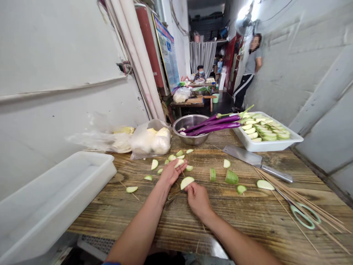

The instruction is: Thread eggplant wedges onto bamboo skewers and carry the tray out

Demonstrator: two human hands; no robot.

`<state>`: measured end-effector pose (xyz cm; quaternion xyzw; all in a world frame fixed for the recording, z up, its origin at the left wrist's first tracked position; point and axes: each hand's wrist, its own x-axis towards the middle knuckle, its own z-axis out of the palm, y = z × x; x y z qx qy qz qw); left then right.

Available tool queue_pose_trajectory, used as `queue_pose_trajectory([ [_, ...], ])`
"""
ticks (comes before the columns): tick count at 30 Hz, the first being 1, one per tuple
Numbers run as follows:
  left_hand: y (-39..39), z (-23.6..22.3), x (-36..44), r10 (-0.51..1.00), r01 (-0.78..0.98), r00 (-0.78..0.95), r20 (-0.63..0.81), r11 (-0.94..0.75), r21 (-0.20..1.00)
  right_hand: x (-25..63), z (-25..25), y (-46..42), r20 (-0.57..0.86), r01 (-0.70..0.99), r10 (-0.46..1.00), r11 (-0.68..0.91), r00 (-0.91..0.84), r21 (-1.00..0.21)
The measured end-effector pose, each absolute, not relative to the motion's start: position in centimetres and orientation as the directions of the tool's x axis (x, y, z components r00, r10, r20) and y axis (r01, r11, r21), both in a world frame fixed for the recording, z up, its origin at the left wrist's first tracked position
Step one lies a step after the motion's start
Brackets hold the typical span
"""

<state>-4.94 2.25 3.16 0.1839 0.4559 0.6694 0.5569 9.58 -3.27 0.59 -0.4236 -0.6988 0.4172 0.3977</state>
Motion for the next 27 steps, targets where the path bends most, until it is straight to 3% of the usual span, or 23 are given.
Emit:
queue_pose_trajectory([
  [27, 2.3, 4.0, -4.7, 0.891, -0.681, -0.247, -0.38, 0.119, 0.722, 9.1, -0.8, -3.3, 0.275, 0.315, 0.897, 0.387, -0.345, -0.867],
])
